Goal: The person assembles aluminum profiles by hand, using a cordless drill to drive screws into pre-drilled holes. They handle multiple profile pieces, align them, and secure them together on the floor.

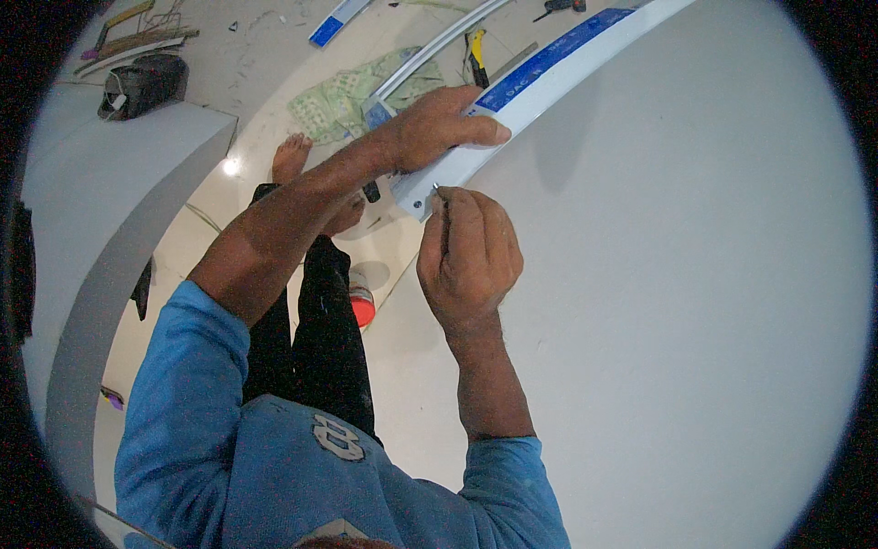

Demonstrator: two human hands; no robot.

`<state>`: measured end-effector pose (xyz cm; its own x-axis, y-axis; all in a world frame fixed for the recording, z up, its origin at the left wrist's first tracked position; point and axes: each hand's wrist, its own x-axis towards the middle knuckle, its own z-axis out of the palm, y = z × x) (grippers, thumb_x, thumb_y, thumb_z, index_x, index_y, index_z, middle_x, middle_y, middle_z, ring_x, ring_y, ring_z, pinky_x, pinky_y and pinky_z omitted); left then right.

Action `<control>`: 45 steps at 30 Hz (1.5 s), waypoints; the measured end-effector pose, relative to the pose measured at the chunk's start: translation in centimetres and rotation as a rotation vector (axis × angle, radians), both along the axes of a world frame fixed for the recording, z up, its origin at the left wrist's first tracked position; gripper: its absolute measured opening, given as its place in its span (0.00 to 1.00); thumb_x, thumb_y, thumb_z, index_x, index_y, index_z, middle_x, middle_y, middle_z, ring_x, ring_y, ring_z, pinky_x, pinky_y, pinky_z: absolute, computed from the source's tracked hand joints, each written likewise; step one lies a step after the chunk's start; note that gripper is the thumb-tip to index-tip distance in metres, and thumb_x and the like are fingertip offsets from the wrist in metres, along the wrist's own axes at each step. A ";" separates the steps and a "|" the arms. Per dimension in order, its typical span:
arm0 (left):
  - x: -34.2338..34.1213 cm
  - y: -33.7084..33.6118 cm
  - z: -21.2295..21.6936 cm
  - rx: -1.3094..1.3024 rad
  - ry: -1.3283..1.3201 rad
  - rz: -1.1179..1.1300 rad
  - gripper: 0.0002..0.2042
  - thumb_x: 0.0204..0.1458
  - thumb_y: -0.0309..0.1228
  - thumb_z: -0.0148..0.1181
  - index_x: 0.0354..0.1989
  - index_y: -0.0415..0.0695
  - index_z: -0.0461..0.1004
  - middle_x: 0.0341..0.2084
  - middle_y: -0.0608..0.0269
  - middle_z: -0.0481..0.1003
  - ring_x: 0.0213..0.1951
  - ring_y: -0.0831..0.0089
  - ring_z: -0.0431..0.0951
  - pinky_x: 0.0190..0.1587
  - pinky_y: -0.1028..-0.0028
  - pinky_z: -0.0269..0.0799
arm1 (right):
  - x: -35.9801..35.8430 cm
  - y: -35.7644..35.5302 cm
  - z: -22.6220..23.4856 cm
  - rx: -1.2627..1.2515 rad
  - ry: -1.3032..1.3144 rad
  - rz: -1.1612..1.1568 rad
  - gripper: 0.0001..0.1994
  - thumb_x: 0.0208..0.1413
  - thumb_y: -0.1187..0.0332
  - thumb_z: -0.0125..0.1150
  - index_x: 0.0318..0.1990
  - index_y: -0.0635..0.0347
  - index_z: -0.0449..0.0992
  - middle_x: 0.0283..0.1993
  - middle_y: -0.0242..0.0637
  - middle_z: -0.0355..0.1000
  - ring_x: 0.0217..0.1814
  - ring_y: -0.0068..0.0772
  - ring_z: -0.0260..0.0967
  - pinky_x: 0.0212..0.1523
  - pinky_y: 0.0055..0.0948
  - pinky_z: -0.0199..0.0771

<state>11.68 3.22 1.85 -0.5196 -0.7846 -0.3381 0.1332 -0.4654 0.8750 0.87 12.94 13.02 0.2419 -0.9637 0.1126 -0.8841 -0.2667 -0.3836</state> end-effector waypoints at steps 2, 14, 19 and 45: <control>-0.4 0.0 -0.3 -0.030 -0.011 0.022 0.37 0.55 0.58 0.63 0.59 0.35 0.75 0.43 0.44 0.80 0.45 0.59 0.80 0.51 0.60 0.73 | 0.1 -0.2 0.2 -0.011 0.016 0.012 0.09 0.53 0.80 0.71 0.41 0.67 0.80 0.39 0.49 0.80 0.39 0.43 0.82 0.38 0.38 0.83; -0.6 -0.1 -1.0 -0.122 -0.001 0.057 0.35 0.55 0.57 0.61 0.53 0.33 0.76 0.38 0.41 0.81 0.38 0.57 0.82 0.42 0.59 0.76 | -0.1 -0.7 1.1 0.035 0.043 0.005 0.10 0.51 0.75 0.74 0.40 0.60 0.80 0.37 0.43 0.78 0.38 0.41 0.79 0.36 0.37 0.80; -0.7 -0.2 -0.4 -0.099 -0.027 -0.003 0.35 0.57 0.59 0.60 0.56 0.35 0.76 0.40 0.47 0.80 0.41 0.62 0.80 0.45 0.62 0.74 | -0.8 -2.1 0.4 0.057 0.175 0.127 0.08 0.51 0.73 0.73 0.35 0.58 0.77 0.31 0.40 0.72 0.31 0.40 0.74 0.31 0.39 0.75; -2.8 1.4 -1.3 -0.139 0.049 -0.143 0.37 0.64 0.63 0.46 0.59 0.35 0.69 0.26 0.62 0.74 0.20 0.71 0.71 0.28 0.70 0.70 | -7.5 20.9 -62.3 0.557 0.034 -0.620 0.24 0.45 0.73 0.68 0.51 0.65 0.68 0.53 0.53 0.72 0.56 0.55 0.73 0.51 0.53 0.78</control>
